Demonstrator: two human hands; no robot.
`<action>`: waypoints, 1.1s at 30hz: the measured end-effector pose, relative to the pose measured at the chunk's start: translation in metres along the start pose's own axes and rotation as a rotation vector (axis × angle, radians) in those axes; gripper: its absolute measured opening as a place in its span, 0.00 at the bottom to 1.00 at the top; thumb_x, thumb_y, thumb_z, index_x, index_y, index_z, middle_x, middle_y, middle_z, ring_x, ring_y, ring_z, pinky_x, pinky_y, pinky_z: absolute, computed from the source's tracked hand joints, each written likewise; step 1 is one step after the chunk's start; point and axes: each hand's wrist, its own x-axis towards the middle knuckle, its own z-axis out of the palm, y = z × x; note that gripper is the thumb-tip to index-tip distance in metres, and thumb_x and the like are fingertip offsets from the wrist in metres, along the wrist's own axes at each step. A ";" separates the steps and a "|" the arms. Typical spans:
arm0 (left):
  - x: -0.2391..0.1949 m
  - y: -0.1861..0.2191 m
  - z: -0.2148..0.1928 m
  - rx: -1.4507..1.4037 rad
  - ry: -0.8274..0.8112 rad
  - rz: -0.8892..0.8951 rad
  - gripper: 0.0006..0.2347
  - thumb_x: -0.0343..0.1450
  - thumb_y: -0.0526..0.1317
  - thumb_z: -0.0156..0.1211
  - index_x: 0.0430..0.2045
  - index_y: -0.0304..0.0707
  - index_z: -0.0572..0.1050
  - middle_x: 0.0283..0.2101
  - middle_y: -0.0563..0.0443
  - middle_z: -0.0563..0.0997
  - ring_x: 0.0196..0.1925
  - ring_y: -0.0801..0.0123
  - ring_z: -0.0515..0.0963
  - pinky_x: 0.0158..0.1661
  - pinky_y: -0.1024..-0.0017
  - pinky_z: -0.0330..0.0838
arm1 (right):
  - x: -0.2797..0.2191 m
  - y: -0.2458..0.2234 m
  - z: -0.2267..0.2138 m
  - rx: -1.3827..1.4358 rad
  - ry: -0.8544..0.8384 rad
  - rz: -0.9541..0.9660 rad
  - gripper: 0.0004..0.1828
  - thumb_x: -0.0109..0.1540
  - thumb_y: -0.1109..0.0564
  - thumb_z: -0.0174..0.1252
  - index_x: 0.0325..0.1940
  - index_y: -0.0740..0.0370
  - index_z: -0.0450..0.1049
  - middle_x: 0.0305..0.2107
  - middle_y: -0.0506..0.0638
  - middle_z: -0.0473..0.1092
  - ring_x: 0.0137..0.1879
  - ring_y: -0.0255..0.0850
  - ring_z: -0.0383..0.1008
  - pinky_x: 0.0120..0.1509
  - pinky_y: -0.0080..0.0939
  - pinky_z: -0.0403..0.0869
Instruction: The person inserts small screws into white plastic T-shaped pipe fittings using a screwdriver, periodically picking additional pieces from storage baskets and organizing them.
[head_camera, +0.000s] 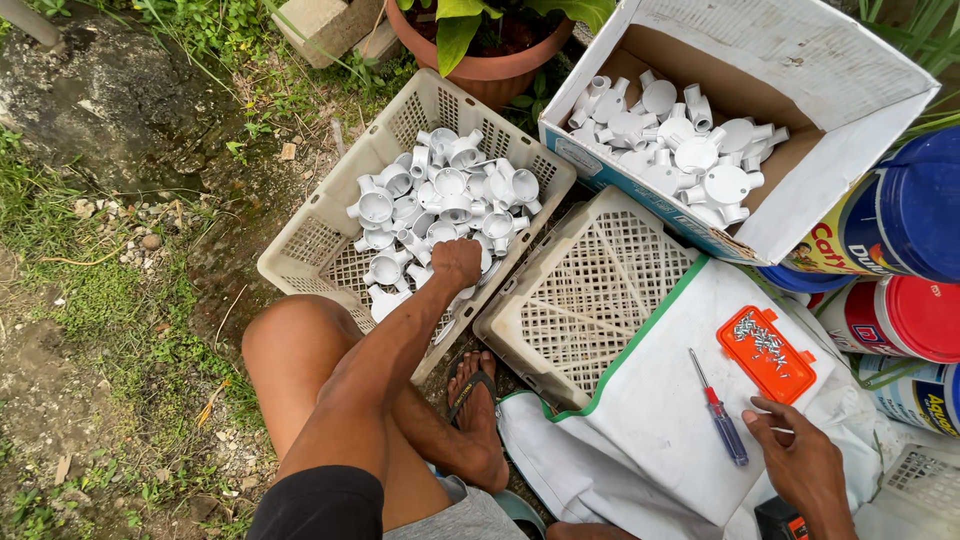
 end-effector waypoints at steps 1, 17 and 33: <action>0.005 -0.001 0.005 -0.001 0.003 0.001 0.10 0.68 0.35 0.52 0.41 0.42 0.77 0.44 0.49 0.81 0.47 0.57 0.80 0.43 0.60 0.74 | 0.001 0.003 0.003 0.000 0.003 -0.001 0.18 0.63 0.44 0.56 0.55 0.48 0.78 0.42 0.47 0.77 0.48 0.45 0.76 0.57 0.42 0.65; 0.022 0.005 0.011 0.171 0.006 -0.012 0.09 0.71 0.37 0.50 0.43 0.44 0.72 0.38 0.54 0.80 0.39 0.65 0.81 0.37 0.68 0.71 | -0.020 0.004 0.008 0.070 -0.025 -0.028 0.19 0.60 0.47 0.58 0.54 0.50 0.78 0.39 0.47 0.78 0.45 0.43 0.75 0.55 0.40 0.70; -0.140 0.068 -0.149 -0.644 0.281 0.098 0.13 0.67 0.53 0.61 0.34 0.45 0.78 0.26 0.58 0.78 0.30 0.71 0.76 0.34 0.61 0.68 | -0.060 -0.034 -0.007 0.373 -0.001 -0.264 0.17 0.61 0.47 0.53 0.50 0.53 0.79 0.47 0.46 0.76 0.52 0.39 0.73 0.54 0.38 0.69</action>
